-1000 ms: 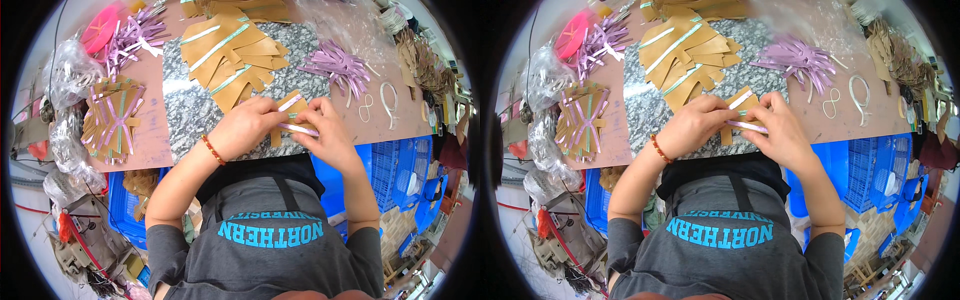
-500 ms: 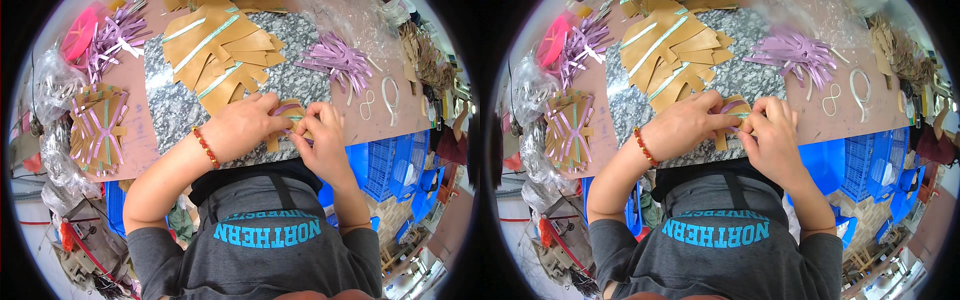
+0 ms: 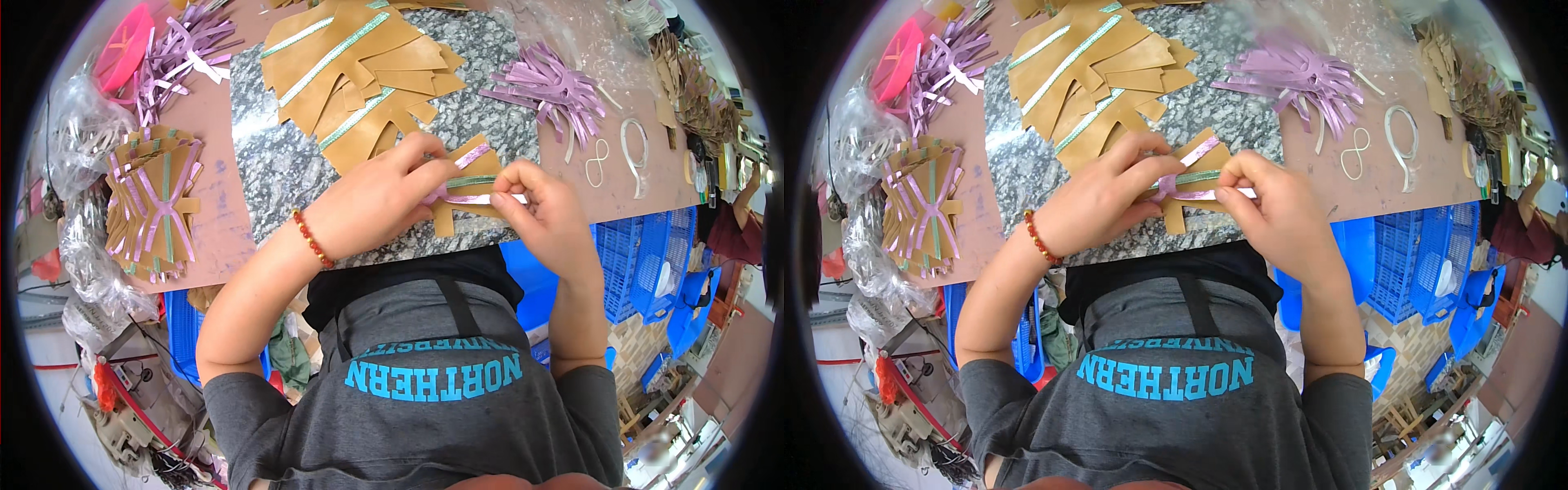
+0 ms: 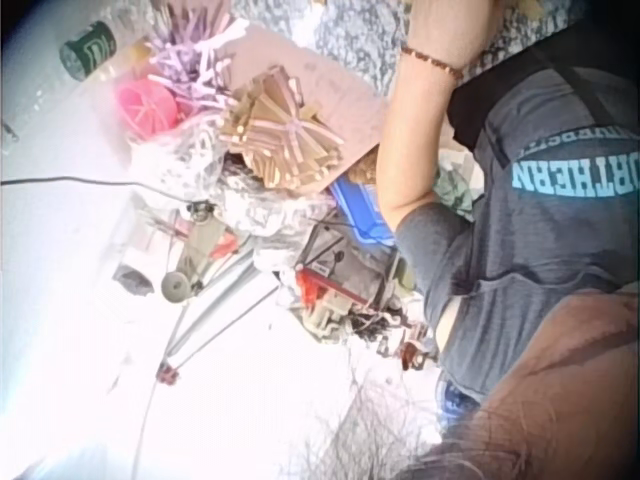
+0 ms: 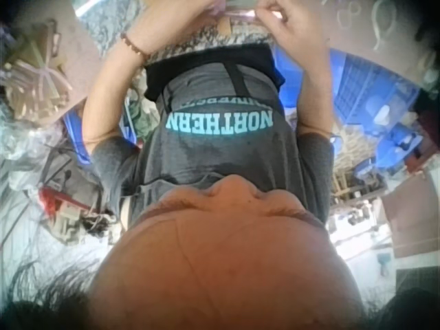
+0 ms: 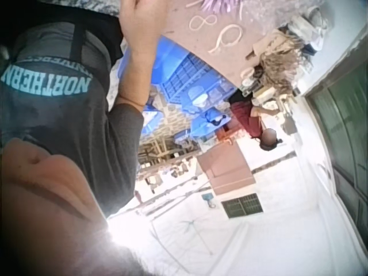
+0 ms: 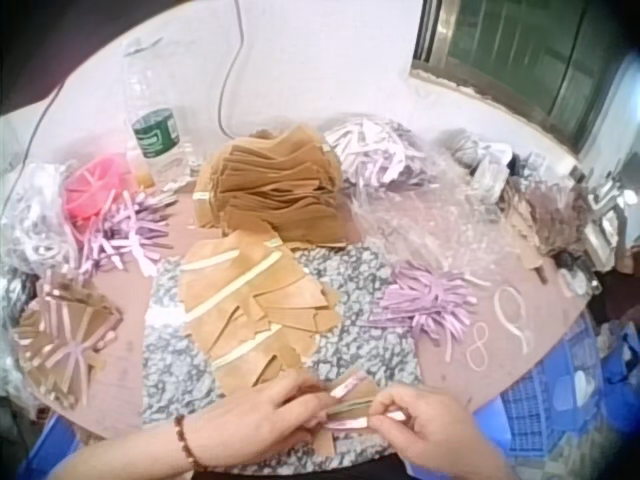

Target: Assembling decorative shoe components by applying adhesive strips to paper-based parts.

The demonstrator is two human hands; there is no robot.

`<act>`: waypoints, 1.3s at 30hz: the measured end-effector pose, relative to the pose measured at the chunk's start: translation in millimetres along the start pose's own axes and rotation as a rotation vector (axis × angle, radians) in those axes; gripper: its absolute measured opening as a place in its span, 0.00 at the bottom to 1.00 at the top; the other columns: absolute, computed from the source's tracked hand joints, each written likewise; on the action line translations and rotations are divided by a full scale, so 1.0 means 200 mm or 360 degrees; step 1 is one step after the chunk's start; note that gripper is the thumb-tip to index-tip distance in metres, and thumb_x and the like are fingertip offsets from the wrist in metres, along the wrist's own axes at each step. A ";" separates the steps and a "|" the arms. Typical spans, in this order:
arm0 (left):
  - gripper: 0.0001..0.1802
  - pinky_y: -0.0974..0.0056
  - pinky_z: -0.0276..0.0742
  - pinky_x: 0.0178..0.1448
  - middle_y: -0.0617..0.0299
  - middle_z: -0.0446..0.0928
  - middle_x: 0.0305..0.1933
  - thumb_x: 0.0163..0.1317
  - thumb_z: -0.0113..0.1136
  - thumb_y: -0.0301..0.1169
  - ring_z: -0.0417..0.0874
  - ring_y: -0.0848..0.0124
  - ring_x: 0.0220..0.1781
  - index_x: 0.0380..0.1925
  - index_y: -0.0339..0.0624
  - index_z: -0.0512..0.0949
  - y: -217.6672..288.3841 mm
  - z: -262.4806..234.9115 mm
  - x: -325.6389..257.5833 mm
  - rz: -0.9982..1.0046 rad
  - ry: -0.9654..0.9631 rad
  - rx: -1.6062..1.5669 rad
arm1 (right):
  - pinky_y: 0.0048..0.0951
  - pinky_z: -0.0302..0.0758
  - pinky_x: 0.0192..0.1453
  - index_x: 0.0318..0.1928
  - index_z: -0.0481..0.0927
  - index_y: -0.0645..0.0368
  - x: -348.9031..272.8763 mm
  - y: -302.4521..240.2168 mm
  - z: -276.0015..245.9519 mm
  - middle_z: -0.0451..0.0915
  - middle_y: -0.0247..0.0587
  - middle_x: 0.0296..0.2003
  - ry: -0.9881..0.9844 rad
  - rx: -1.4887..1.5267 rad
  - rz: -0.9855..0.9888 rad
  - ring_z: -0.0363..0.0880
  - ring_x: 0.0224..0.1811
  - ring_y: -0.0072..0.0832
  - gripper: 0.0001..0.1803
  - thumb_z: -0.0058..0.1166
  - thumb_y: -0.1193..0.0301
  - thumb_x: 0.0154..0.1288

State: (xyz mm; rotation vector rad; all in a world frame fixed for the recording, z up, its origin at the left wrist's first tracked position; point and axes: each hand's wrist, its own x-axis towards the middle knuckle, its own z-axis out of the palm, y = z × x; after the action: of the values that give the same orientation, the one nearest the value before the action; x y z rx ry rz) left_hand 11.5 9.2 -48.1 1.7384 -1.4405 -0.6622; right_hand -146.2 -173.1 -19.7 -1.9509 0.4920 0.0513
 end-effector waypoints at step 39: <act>0.18 0.58 0.79 0.55 0.56 0.81 0.50 0.56 0.62 0.17 0.82 0.59 0.51 0.47 0.40 0.82 -0.02 0.05 -0.13 0.0243 0.0257 0.0113 | 0.22 0.68 0.26 0.32 0.77 0.62 -0.08 0.07 -0.17 0.74 0.32 0.19 0.0492 -0.0511 0.0058 0.72 0.21 0.18 0.06 0.63 0.78 0.58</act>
State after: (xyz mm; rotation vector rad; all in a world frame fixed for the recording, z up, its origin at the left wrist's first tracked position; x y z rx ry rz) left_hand 0.4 31.9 -58.1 1.6748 -1.4809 -0.3852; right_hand -171.6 -203.8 -13.0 -2.2782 0.7600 -0.1599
